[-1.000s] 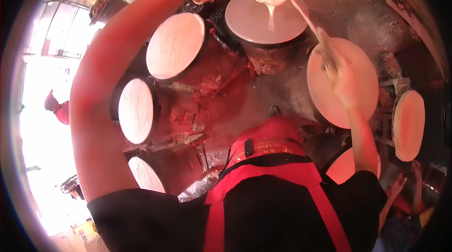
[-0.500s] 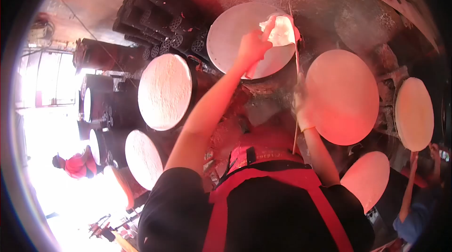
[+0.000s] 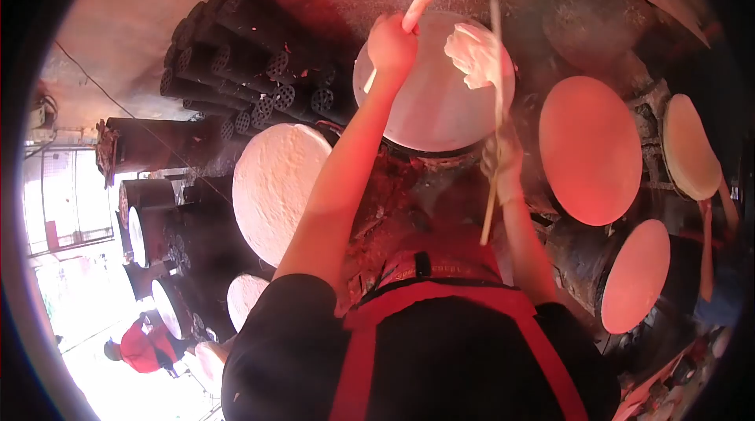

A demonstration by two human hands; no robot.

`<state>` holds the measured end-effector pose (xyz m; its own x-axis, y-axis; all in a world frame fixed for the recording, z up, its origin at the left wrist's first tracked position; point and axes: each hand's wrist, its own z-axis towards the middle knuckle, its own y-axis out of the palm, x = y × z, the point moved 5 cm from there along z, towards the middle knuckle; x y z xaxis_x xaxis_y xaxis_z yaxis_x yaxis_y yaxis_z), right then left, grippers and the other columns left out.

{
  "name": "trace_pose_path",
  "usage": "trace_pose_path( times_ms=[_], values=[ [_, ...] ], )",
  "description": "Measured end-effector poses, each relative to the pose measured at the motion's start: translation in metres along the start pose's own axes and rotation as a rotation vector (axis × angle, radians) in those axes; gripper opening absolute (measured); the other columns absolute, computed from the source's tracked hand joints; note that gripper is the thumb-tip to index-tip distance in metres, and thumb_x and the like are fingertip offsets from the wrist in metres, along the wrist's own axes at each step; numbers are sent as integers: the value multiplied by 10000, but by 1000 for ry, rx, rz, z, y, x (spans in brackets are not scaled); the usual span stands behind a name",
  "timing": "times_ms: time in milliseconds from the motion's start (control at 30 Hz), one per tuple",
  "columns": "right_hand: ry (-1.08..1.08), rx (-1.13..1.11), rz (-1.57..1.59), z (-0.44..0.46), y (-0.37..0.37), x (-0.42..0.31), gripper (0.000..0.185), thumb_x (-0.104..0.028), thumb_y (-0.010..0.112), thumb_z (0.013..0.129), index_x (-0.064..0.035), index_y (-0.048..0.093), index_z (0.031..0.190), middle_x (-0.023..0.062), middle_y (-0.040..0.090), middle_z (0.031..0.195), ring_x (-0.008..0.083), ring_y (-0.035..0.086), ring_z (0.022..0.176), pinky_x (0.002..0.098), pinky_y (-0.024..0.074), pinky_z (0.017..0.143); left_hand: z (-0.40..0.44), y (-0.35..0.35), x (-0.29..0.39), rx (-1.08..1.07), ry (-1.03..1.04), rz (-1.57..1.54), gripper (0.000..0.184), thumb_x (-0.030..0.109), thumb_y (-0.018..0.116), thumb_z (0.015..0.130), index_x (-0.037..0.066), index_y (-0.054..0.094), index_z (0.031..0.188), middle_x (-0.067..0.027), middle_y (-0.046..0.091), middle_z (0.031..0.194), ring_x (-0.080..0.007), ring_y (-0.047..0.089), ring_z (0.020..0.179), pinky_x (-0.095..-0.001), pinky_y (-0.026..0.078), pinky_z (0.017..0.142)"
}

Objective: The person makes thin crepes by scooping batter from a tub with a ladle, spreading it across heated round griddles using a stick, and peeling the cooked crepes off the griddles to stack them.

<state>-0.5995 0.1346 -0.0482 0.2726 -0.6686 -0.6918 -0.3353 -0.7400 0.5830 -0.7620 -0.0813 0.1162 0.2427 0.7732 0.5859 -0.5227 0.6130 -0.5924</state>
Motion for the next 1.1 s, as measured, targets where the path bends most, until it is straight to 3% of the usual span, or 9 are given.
trace_pose_path(
  times_ms=[67, 167, 267, 467, 567, 600, 767, 1033, 1100],
  values=[
    [-100, 175, -7, -28, -1, 20, 408, -291, 481, 1007, -325, 454, 1413, -65, 395, 580, 55, 322, 360, 224, 236, 315, -13, -14, -4, -201, -182, -147, 79, 70, 598, 753, 83, 674, 766, -152, 648, 765, -337, 641, 796, -407, 480, 683],
    [-24, 264, 9, -8, 19, 64, 414, -309, 510, 995, -338, 460, 1404, -65, 388, 586, 53, 318, 369, 222, 236, 327, -45, -30, -45, -176, -224, -152, 120, 118, 672, 764, 16, 678, 827, -133, 661, 703, -219, 657, 631, -328, 491, 590],
    [35, 260, -45, 26, 52, 70, 409, -324, 529, 982, -323, 471, 1387, -63, 386, 602, 56, 338, 386, 239, 269, 331, -98, -46, -74, -288, -622, -703, 132, 98, 634, 853, -31, 642, 878, -29, 570, 647, -84, 504, 492, -241, 377, 421],
    [-151, 11, -328, 76, 107, 53, 253, -382, 541, 973, -331, 494, 1216, -75, 393, 606, 80, 343, 394, 254, 285, 350, -181, -112, -56, -235, -1006, -1209, 196, 175, 574, 954, 96, 438, 835, 42, 383, 609, -55, 341, 422, -214, 269, 360],
    [89, -80, -382, 50, 88, 30, 406, -310, 529, 977, -290, 480, 1380, -71, 381, 599, 62, 341, 397, 234, 292, 364, -220, -132, -57, -347, -1158, -1332, 232, 203, 592, 957, 124, 424, 817, 57, 362, 589, -53, 333, 423, -210, 258, 369],
    [278, -113, -381, 38, 77, 30, 433, -307, 531, 978, -294, 463, 1406, -72, 379, 597, 60, 327, 391, 228, 274, 361, -233, -137, -63, -346, -1227, -1307, 249, 217, 606, 954, 139, 418, 809, 66, 352, 575, -57, 337, 424, -216, 259, 373],
    [-75, 150, -280, -23, 21, 29, 433, -251, 512, 986, -301, 461, 1413, -72, 361, 582, 60, 303, 377, 227, 232, 341, -285, -161, -79, -276, -1267, -1101, 188, 186, 641, 922, 121, 478, 856, 43, 420, 630, -64, 400, 480, -232, 316, 411],
    [26, 67, -557, 55, 79, 45, 420, -315, 555, 964, -262, 505, 1377, -59, 371, 583, 74, 356, 386, 243, 264, 341, -325, -165, -72, -133, -1265, -1089, 143, 158, 661, 898, 98, 533, 918, 31, 456, 653, -70, 439, 530, -227, 335, 441],
    [18, -149, -600, 49, 93, 37, 419, -299, 544, 968, -262, 495, 1383, -55, 397, 576, 81, 363, 374, 247, 262, 328, -332, -166, -65, -67, -1295, -1015, 146, 155, 671, 880, 96, 547, 829, 30, 461, 619, -72, 440, 529, -237, 341, 466]
  ],
)
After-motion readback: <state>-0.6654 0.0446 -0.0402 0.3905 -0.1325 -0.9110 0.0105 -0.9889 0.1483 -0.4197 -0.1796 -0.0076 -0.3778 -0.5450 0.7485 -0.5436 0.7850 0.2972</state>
